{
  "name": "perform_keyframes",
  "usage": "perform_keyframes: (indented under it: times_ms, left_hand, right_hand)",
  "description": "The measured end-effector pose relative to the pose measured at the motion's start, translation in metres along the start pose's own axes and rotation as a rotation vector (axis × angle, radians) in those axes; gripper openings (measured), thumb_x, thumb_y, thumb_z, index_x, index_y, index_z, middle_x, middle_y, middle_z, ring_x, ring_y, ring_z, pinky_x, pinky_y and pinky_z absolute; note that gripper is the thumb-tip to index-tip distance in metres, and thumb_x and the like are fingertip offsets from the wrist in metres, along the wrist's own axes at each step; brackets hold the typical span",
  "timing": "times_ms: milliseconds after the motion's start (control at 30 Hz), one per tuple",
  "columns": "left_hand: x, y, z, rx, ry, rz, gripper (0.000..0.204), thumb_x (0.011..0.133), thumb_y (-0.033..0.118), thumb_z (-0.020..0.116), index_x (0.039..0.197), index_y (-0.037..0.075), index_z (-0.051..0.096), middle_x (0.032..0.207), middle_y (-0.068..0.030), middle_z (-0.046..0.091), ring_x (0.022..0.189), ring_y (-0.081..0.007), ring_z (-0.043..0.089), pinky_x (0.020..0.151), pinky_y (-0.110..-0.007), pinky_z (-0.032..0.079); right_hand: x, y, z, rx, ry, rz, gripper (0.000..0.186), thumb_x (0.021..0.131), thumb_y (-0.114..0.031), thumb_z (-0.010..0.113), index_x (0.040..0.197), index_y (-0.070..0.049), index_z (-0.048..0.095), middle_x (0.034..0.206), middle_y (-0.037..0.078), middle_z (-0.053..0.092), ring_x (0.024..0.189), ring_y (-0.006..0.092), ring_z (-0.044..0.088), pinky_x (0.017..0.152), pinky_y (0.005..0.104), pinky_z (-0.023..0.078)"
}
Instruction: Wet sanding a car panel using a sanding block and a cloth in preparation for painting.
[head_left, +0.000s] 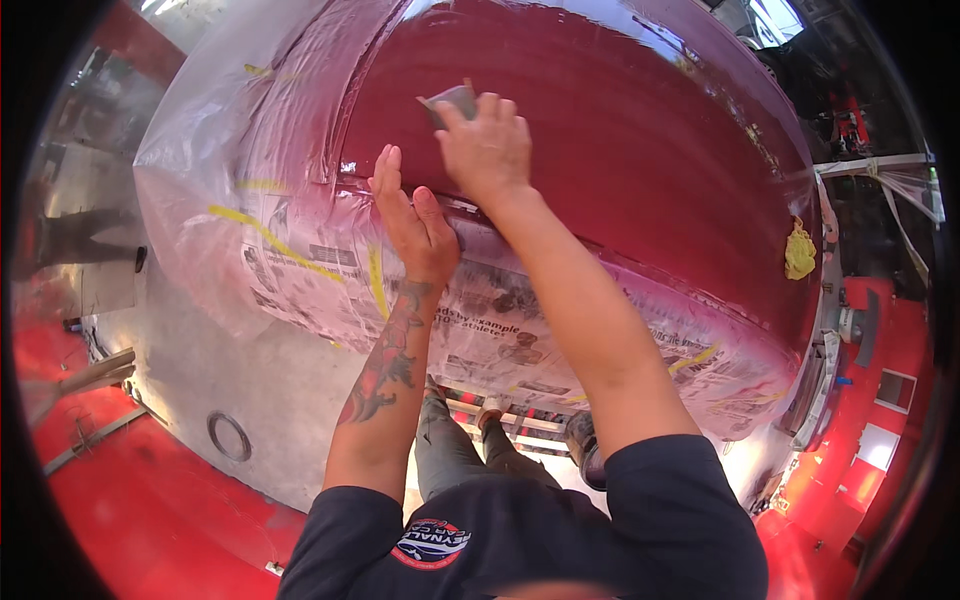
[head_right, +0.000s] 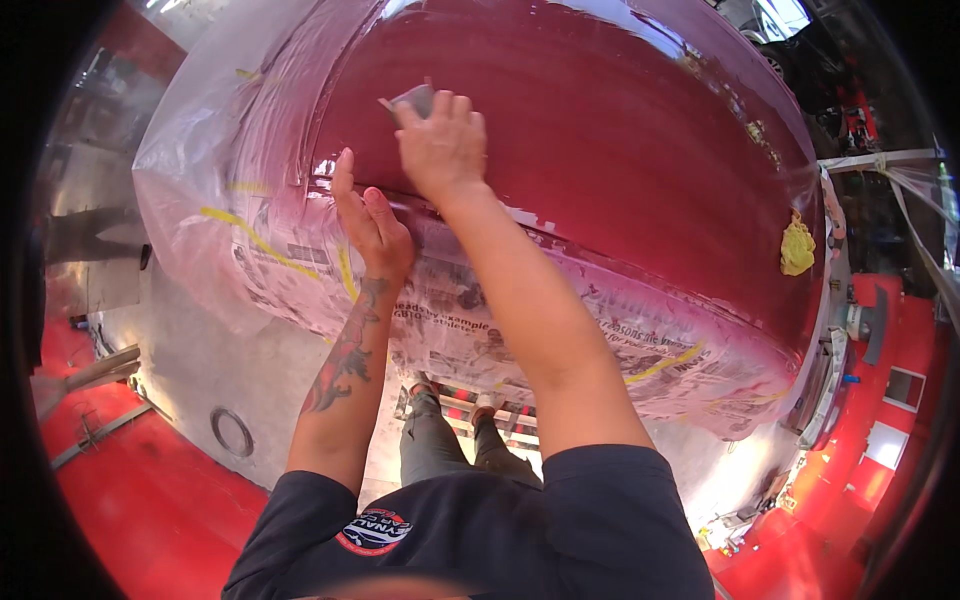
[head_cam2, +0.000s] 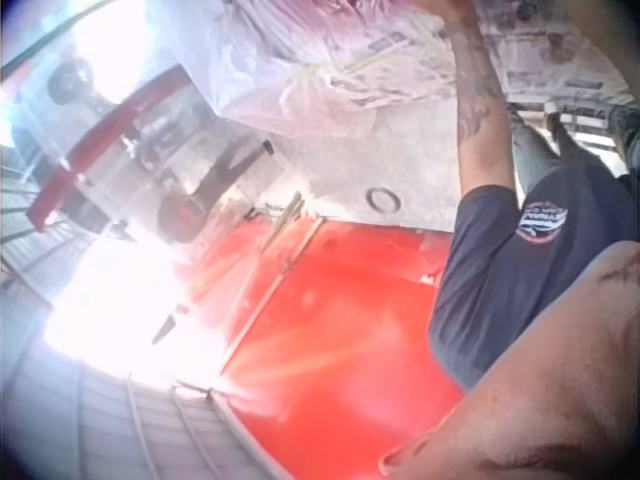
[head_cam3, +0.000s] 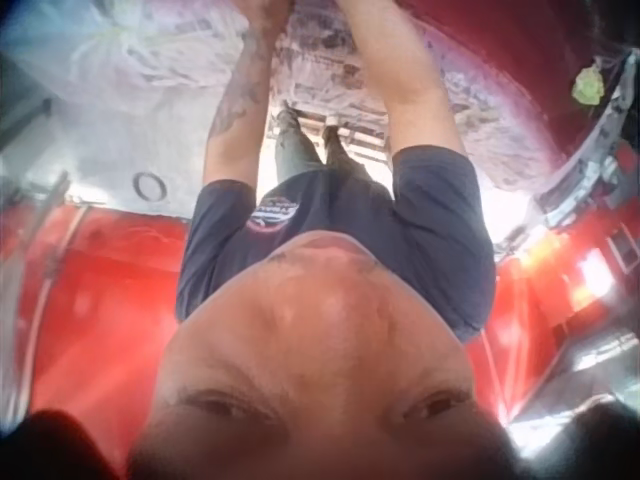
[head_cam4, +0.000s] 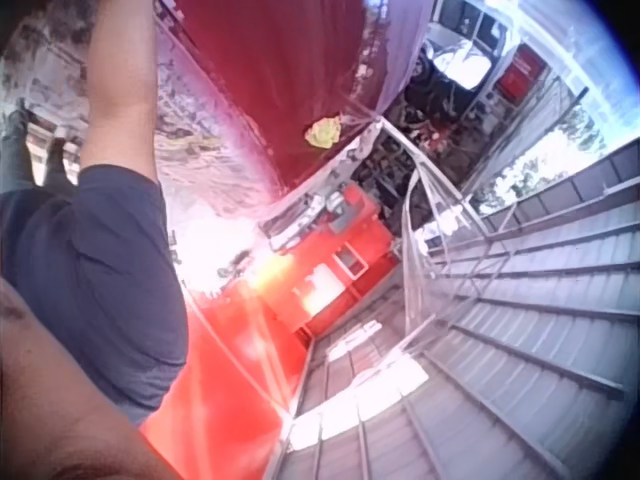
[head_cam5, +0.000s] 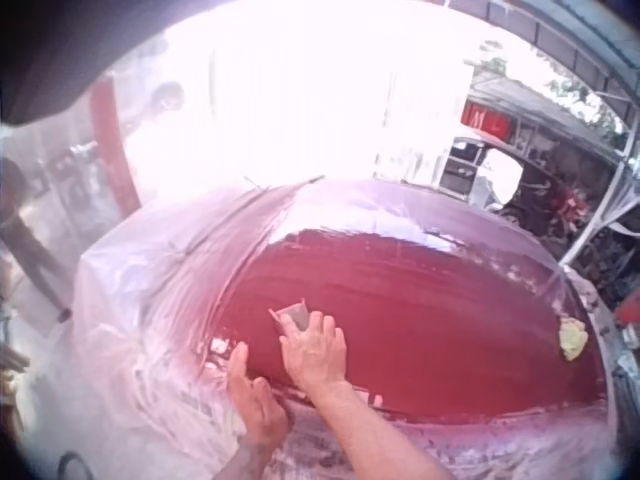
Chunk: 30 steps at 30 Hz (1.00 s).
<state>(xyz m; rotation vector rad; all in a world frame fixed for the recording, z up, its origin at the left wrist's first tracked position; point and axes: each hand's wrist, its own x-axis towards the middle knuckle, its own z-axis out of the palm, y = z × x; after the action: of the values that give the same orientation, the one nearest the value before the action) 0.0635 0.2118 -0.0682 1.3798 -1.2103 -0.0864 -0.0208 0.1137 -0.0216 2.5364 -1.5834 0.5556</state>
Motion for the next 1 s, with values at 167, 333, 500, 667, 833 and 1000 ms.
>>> perform_keyframes:
  times_ms: [167, 333, 500, 667, 833, 1000]
  left_hand:
    - [0.004, 0.006, -0.002, 0.059, -0.020, 0.015, 0.051, 0.109, 0.029, 0.040, 0.148, -0.003, 0.041, 0.150, -0.0225, 0.046, 0.142, -0.0389, 0.042, 0.120, -0.058, 0.023]
    - [0.003, 0.014, 0.003, 0.132, -0.133, -0.010, 0.050, 0.108, 0.026, 0.040, 0.149, -0.002, 0.042, 0.150, -0.0215, 0.048, 0.141, -0.0389, 0.043, 0.121, -0.056, 0.023]
    - [-0.001, 0.004, -0.008, 0.109, -0.129, 0.009, 0.051, 0.108, 0.026, 0.038, 0.149, -0.003, 0.040, 0.151, -0.0214, 0.047, 0.143, -0.0379, 0.042, 0.121, -0.056, 0.020]
    - [-0.001, 0.008, 0.009, 0.030, -0.089, 0.008, 0.050, 0.108, 0.028, 0.042, 0.149, -0.001, 0.042, 0.151, -0.0220, 0.045, 0.142, -0.0397, 0.042, 0.120, -0.060, 0.021]
    - [0.007, 0.005, -0.007, 0.238, -0.202, -0.013, 0.050, 0.109, 0.027, 0.039, 0.150, -0.001, 0.040, 0.152, -0.0202, 0.045, 0.143, -0.0374, 0.041, 0.121, -0.058, 0.021]
    - [0.007, 0.015, 0.000, 0.251, -0.243, -0.028, 0.049, 0.108, 0.027, 0.042, 0.149, 0.000, 0.042, 0.151, -0.0198, 0.047, 0.142, -0.0374, 0.043, 0.119, -0.060, 0.023]
  right_hand:
    - [-0.094, 0.229, -0.062, -0.360, 0.128, 0.530, 0.039, 0.093, -0.041, 0.067, 0.131, -0.032, 0.064, 0.112, 0.017, 0.061, 0.100, 0.0401, 0.062, 0.084, 0.0520, 0.055]
    - [-0.064, 0.241, -0.051, -0.498, 0.161, 0.817, 0.044, 0.092, -0.041, 0.068, 0.134, -0.031, 0.061, 0.116, 0.025, 0.058, 0.104, 0.0427, 0.060, 0.084, 0.0516, 0.055]
    - [0.065, 0.031, 0.025, -0.141, 0.067, 0.414, 0.040, 0.091, -0.039, 0.069, 0.127, -0.023, 0.068, 0.122, 0.020, 0.057, 0.114, 0.0362, 0.055, 0.091, 0.0462, 0.051]
    - [0.123, -0.011, 0.066, -0.021, -0.001, 0.069, 0.034, 0.091, -0.039, 0.068, 0.120, -0.022, 0.071, 0.125, 0.019, 0.058, 0.118, 0.0341, 0.053, 0.094, 0.0453, 0.048]
    - [0.083, 0.168, 0.020, -0.258, 0.073, 0.361, 0.038, 0.095, -0.044, 0.064, 0.129, -0.030, 0.064, 0.121, 0.020, 0.060, 0.112, 0.0397, 0.059, 0.087, 0.0496, 0.056]
    - [0.030, 0.291, -0.036, -0.400, 0.001, 0.967, 0.044, 0.098, -0.045, 0.057, 0.140, -0.033, 0.055, 0.134, 0.024, 0.053, 0.122, 0.0414, 0.054, 0.098, 0.0525, 0.051]
